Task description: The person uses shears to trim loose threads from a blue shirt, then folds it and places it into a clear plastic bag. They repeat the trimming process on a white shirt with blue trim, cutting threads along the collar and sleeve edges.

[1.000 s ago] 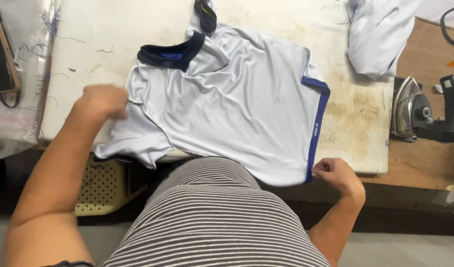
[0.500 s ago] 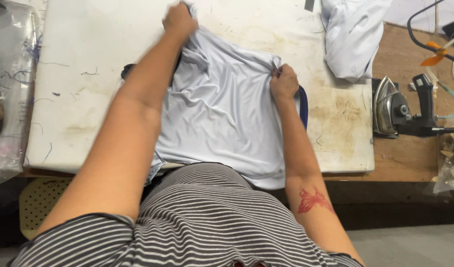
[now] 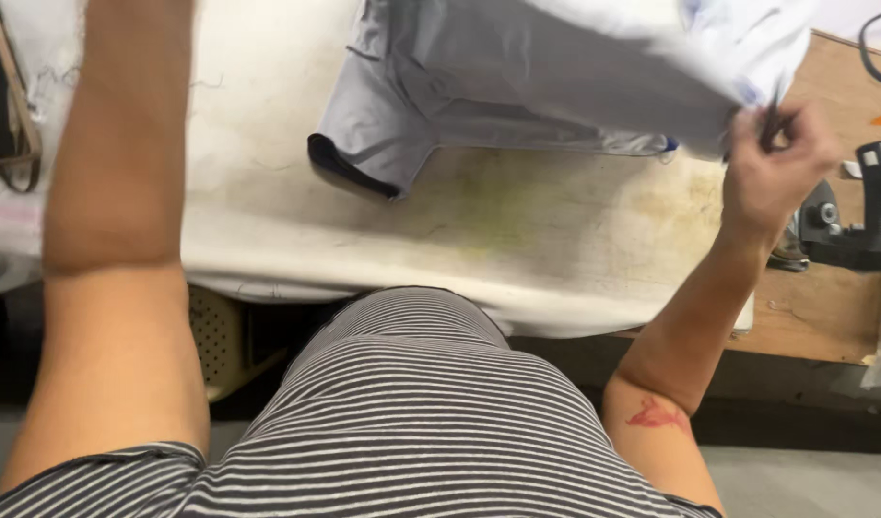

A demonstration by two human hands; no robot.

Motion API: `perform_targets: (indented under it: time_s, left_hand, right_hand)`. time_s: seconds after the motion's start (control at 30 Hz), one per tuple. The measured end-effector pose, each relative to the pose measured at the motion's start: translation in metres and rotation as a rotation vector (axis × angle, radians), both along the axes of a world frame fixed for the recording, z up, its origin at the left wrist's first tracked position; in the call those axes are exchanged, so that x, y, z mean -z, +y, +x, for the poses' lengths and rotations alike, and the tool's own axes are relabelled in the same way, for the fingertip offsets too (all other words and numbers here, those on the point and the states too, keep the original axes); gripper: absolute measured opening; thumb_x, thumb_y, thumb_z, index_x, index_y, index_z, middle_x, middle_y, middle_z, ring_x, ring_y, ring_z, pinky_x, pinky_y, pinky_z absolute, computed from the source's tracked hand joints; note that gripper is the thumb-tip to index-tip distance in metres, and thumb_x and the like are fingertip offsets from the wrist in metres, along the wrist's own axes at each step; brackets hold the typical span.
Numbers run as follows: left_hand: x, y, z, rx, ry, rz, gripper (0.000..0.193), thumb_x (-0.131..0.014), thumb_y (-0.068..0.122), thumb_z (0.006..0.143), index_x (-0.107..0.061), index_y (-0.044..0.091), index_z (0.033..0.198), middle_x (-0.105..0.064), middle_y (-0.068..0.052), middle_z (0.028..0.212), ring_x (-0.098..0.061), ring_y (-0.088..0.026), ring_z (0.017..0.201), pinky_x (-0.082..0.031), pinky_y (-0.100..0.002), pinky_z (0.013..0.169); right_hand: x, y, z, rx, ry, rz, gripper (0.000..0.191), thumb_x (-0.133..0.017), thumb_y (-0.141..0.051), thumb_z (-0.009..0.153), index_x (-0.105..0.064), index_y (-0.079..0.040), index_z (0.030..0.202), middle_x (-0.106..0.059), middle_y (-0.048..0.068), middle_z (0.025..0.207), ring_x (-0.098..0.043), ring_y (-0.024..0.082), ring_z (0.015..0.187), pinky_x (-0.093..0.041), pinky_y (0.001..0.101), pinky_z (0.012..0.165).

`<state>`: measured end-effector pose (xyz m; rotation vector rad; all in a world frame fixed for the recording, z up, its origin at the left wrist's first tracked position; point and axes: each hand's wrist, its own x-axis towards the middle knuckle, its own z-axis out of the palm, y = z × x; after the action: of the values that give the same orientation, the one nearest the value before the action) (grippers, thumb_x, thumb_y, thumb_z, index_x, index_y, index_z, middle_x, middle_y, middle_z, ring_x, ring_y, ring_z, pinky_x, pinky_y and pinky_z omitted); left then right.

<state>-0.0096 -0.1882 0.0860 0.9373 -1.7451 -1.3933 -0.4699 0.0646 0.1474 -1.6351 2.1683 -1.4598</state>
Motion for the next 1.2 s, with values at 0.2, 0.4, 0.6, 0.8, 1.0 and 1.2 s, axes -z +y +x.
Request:
perform_targets:
  time_s: [0.2,0.4,0.6,0.8,1.0,1.2]
  left_hand:
    - [0.091,0.132,0.048,0.135,-0.212,0.314,0.041,-0.070,0.001,0.080,-0.073,0.004,0.120,-0.076,-0.007,0.107,-0.070,-0.016,0.093,-0.057,-0.030,0.081]
    - [0.130,0.190,0.054,-0.155,-0.391,-0.021,0.018,-0.065,-0.004,0.086,-0.070,0.000,0.102,-0.075,-0.018,0.097,-0.073,-0.031,0.092,-0.057,-0.039,0.084]
    - [0.090,0.181,-0.009,-0.436,-0.194,-0.445,0.056,-0.081,0.000,0.078,-0.046,-0.002,0.122,-0.067,-0.022,0.099,-0.070,-0.039,0.086,-0.053,-0.045,0.075]
    - [0.112,0.159,-0.017,-0.338,-0.022,-0.037,0.043,-0.070,-0.011,0.081,-0.062,0.000,0.122,-0.072,-0.011,0.088,-0.075,-0.021,0.082,-0.059,-0.029,0.071]
    - [0.110,0.151,-0.014,-0.310,0.041,0.166,0.035,-0.080,-0.003,0.085,-0.069,-0.004,0.117,-0.076,-0.005,0.090,-0.070,-0.007,0.079,-0.059,-0.020,0.070]
    - [0.100,0.146,-0.015,-0.291,0.216,0.216,0.028,-0.071,-0.007,0.089,-0.072,-0.005,0.117,-0.076,-0.005,0.090,-0.071,-0.006,0.079,-0.059,-0.019,0.072]
  right_hand:
    - [0.079,0.053,0.031,0.023,0.342,0.698,0.020,-0.082,-0.016,0.089,-0.077,-0.001,0.102,-0.072,0.016,0.084,-0.068,0.023,0.072,-0.053,0.0394,0.068]
    - [0.153,0.001,0.138,-0.572,-0.285,0.395,0.011,-0.066,0.005,0.095,-0.069,0.005,0.106,-0.071,0.009,0.103,-0.071,0.015,0.102,-0.063,0.0293,0.087]
    - [0.202,-0.073,0.259,-0.464,-0.721,0.436,0.019,-0.071,-0.013,0.096,-0.073,0.000,0.108,-0.064,-0.002,0.078,-0.052,0.005,0.060,-0.043,0.0247,0.049]
    - [0.188,-0.086,0.276,-0.533,-1.043,0.451,0.023,-0.067,-0.015,0.097,-0.072,0.001,0.112,-0.058,-0.004,0.074,-0.048,0.004,0.055,-0.040,0.0236,0.049]
    - [0.153,-0.066,0.273,-0.764,-0.290,0.041,0.028,-0.070,-0.011,0.098,-0.065,0.001,0.122,-0.054,0.004,0.100,-0.053,0.010,0.082,-0.046,0.0252,0.062]
    - [0.129,-0.053,0.260,-0.452,0.270,-0.047,0.016,-0.078,-0.016,0.096,-0.068,-0.007,0.105,-0.064,0.003,0.078,-0.056,0.019,0.060,-0.043,0.0349,0.061]
